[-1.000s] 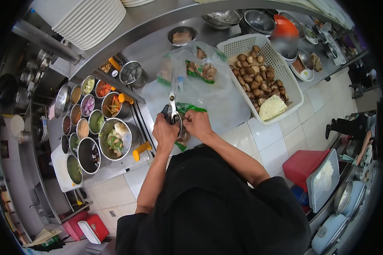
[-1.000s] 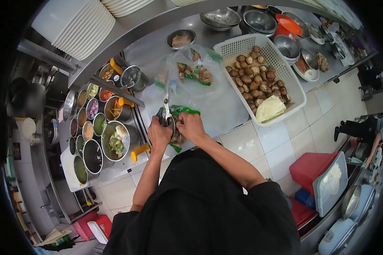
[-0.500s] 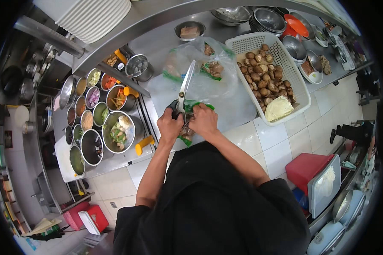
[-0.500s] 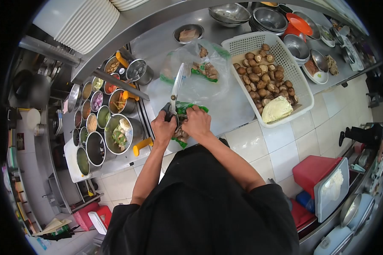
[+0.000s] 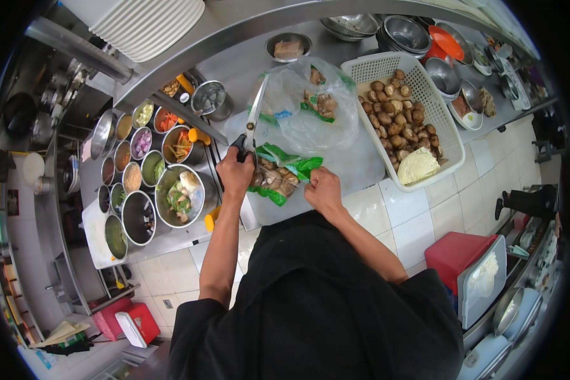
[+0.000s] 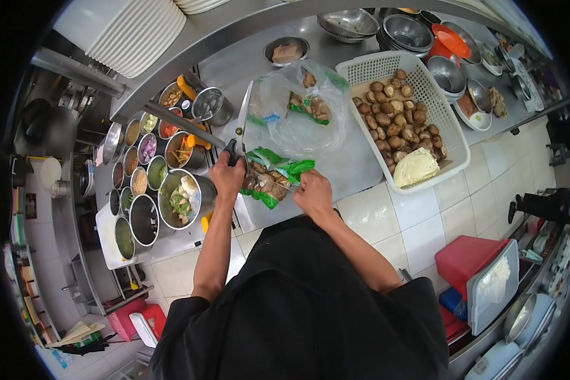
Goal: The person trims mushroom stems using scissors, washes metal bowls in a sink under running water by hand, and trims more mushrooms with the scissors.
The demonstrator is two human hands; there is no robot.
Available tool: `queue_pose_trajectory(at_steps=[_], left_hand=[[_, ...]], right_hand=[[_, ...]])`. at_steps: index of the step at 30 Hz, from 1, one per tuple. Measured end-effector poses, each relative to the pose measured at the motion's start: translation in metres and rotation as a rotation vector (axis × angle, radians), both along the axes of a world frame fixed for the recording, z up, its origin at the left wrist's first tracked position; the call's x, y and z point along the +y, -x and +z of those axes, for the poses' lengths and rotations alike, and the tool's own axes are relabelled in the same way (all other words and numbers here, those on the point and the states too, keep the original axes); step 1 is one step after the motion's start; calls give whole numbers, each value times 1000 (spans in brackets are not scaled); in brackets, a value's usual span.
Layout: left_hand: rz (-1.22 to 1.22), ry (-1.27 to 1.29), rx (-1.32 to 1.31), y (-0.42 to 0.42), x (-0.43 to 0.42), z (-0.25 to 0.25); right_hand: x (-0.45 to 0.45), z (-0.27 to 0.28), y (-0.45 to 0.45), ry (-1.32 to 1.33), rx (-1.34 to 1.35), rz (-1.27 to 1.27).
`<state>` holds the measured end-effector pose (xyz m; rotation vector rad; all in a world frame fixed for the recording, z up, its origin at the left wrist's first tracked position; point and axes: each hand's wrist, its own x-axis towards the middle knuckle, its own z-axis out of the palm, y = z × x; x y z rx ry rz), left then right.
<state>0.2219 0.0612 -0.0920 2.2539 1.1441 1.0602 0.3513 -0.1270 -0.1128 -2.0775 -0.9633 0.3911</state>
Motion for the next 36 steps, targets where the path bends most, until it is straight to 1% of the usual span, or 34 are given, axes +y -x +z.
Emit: queue_pose_trajectory(at_steps=[1,2,4,7,10,14,16,18,19,22,25,26,28,30,31,34,35,36], left_hand=[[-7,5,-9,-2,0,4],[-15,10,-18,-4,1,6],[-35,149,-32,-5,2,9],[-77,286,-87,-4,2,7],[-110,321,-142,-3,1,-1],[-62,334,-212,2,-5,-1],[-59,451,-206,10,-12,10],[-56,572,-195,24,-23,21],[-20,614,-272,28,-30,22],[5,821,-361,48,-51,50],[25,743,-157,82,-63,49],[28,710,-94,89,-67,48],[3,526,-3,99,-78,57],[-38,374,108,105,-85,66],[-46,369,200,106,-89,74],[-117,200,205,110,-96,81],[-133,143,214,111,-97,80],[-137,140,232,111,-97,81]], right_hand=[[-1,2,2,34,37,-1],[-4,6,4,-21,-4,-12],[-3,34,9,-136,-89,-30],[15,51,5,-426,-239,205],[53,23,-1,-361,-290,474],[79,2,-11,-216,-337,631],[82,10,-19,-125,-310,686],[85,6,-25,-88,-286,646],[86,5,-27,-71,-274,626],[81,13,-25,-213,-266,485],[65,38,-23,-199,169,351],[63,45,-21,-269,427,284],[60,54,-18,-401,943,124],[55,57,-22,-435,1168,188],[53,58,-23,-452,1281,220],[51,69,-21,-631,1357,281],[50,74,-18,-639,1261,288],[50,79,-14,-645,1165,294]])
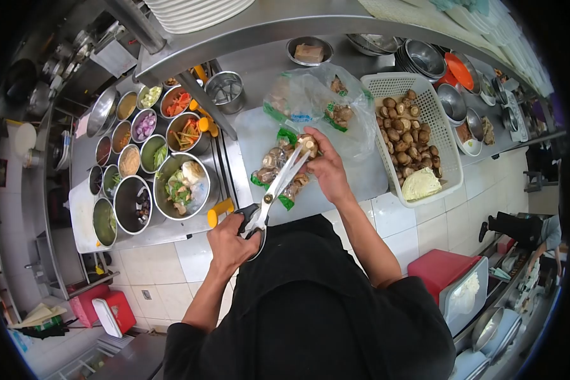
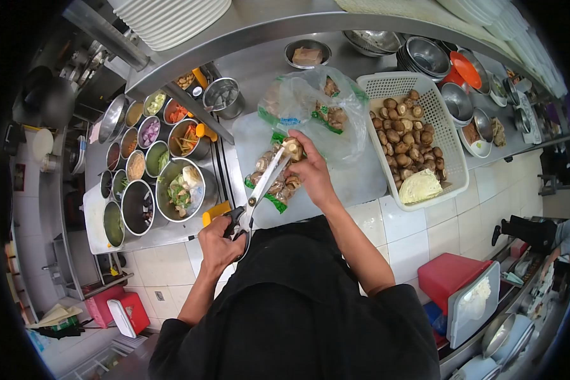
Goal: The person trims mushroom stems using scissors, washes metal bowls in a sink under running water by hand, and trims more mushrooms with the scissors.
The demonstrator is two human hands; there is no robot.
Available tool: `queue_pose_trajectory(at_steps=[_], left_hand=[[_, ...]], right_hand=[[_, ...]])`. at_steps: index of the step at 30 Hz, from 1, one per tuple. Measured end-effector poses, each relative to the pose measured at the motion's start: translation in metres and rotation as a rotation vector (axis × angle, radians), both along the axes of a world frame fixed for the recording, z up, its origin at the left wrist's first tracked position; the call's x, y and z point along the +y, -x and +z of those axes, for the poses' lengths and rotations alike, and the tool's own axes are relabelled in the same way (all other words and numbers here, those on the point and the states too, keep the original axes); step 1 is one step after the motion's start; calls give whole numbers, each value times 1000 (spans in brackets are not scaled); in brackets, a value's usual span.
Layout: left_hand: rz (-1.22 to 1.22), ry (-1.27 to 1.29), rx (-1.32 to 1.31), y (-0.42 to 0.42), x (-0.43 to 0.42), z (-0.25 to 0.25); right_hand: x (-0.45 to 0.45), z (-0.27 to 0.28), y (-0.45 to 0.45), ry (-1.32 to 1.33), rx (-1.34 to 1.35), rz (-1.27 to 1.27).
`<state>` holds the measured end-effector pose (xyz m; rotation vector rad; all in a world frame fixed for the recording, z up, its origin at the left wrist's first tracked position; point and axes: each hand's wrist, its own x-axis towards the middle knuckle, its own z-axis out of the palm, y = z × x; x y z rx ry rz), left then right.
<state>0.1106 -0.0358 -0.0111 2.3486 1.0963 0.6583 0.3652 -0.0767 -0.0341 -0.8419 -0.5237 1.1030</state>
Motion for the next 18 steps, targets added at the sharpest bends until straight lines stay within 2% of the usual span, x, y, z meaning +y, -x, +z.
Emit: queue_pose_trajectory(at_steps=[8,13,18], left_hand=[[24,-142,70,-3,3,0],[7,-82,117,-1,7,3],[1,-65,86,-1,9,-1]], right_hand=[[1,2,16,14,-471,-157],[3,16,26,83,-776,-255],[9,16,31,129,-891,-298]])
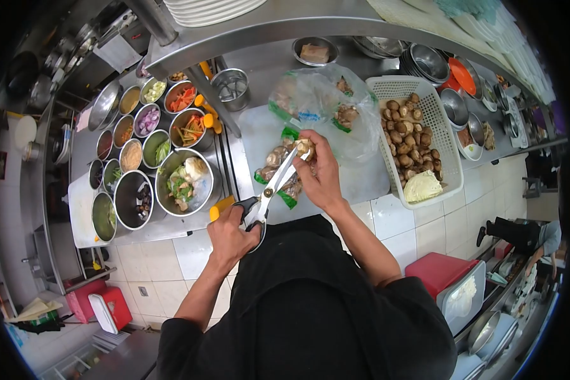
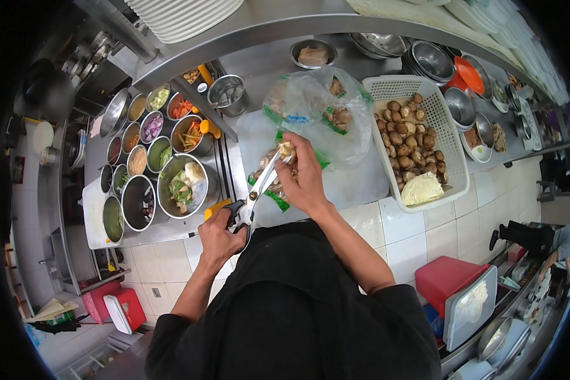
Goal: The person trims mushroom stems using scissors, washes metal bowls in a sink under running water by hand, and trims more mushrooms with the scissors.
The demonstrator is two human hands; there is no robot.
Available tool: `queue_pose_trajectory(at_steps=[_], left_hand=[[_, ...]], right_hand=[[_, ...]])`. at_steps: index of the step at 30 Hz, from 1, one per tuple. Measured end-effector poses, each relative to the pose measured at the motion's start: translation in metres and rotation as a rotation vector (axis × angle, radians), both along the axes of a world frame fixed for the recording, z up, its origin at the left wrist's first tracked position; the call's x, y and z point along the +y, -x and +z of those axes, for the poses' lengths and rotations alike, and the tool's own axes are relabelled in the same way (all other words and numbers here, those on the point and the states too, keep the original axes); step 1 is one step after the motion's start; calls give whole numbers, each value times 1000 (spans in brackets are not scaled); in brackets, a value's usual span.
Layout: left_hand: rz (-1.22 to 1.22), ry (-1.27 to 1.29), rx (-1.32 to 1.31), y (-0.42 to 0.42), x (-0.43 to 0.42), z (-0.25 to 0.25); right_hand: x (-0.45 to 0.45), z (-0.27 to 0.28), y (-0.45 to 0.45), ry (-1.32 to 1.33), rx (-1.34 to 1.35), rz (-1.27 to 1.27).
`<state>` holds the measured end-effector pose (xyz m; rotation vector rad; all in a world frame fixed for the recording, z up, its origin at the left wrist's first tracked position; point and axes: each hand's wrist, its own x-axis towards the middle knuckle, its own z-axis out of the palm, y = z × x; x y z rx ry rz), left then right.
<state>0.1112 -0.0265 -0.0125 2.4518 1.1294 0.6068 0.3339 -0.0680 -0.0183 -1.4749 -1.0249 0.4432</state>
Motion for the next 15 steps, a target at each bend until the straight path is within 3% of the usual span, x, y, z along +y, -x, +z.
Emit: queue_pose_trajectory(at_steps=[4,10,15], left_hand=[[1,1,18,3,1,-6],[-29,62,-2,12,4,-26],[33,133,7,23,-5,-24]], right_hand=[[3,5,2,6,-173,-16],[7,5,3,41,-185,110],[33,2,4,7,-95,-50]])
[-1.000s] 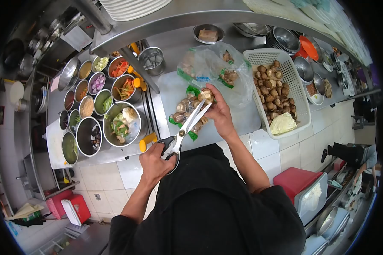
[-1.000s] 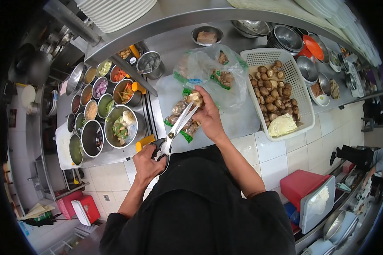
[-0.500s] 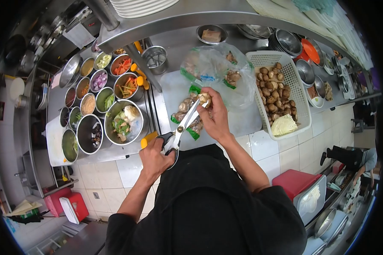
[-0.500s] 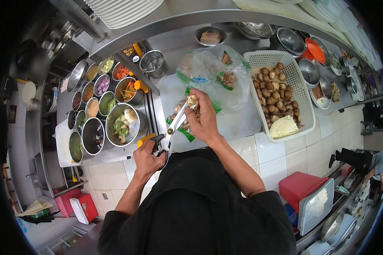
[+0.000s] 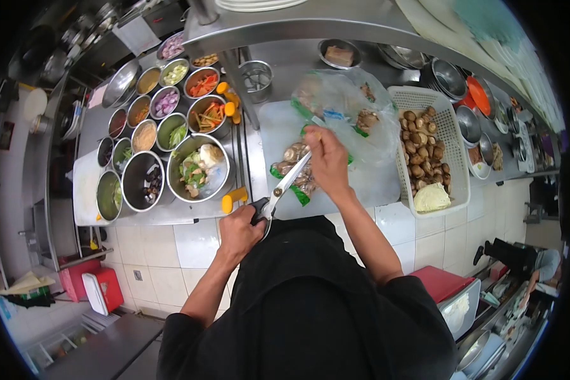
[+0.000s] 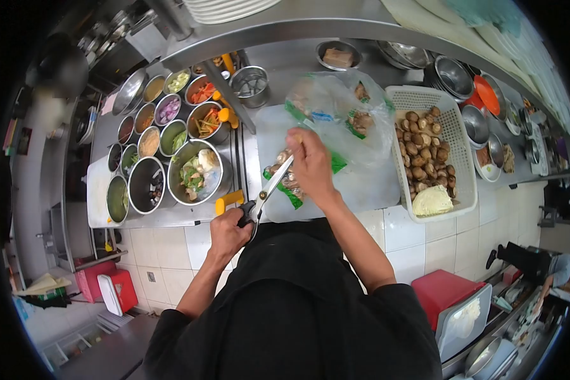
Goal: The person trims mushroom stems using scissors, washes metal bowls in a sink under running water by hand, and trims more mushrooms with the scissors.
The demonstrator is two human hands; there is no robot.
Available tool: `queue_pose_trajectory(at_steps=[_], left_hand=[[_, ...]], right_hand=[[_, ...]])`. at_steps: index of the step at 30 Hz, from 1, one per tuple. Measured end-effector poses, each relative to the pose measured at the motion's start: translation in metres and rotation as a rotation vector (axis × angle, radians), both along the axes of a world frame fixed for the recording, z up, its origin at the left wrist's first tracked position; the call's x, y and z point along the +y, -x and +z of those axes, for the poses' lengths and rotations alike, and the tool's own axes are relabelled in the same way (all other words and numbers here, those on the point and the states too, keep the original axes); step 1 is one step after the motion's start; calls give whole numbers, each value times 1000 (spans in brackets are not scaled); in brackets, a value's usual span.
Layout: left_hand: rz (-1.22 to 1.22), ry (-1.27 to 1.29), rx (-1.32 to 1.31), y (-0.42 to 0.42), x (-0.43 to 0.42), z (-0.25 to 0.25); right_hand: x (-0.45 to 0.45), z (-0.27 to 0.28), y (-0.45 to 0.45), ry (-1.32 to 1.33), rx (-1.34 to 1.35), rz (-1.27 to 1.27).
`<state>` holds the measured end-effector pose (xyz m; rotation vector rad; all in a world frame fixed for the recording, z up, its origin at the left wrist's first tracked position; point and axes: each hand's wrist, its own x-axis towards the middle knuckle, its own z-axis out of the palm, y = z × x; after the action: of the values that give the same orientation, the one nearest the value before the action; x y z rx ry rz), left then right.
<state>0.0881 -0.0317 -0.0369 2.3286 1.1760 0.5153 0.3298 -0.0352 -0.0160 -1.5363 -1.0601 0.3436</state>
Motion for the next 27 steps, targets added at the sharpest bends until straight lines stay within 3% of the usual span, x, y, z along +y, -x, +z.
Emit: queue_pose_trajectory(at_steps=[2,5,7,10,13,16,17,19,21,24,27], left_hand=[[50,3,-39,12,-10,-5],[131,56,-22,29,-25,-17],[168,124,39,38,-31,-26],[259,135,-3,38,-35,-20],[317,168,-20,40,-33,-21],[356,242,-55,41,-31,-27],[375,269,-74,41,-30,-29],[358,289,-79,37,-30,-29],[330,263,-64,32,-26,-21],[277,210,-86,21,-21,-17],[245,178,-86,18,-16,-23]], right_hand=[[24,1,-6,-17,-51,-90],[56,24,20,-78,-270,125],[74,38,54,44,-291,311],[91,36,85,-53,-299,218],[72,47,58,39,-156,221],[32,43,-3,3,-38,-96],[19,32,-37,-160,-318,-268],[-19,31,-84,-147,-236,-517],[-55,22,-138,162,-709,-794],[-74,26,-157,185,-1079,-1002],[-69,24,-133,-14,-623,-462]])
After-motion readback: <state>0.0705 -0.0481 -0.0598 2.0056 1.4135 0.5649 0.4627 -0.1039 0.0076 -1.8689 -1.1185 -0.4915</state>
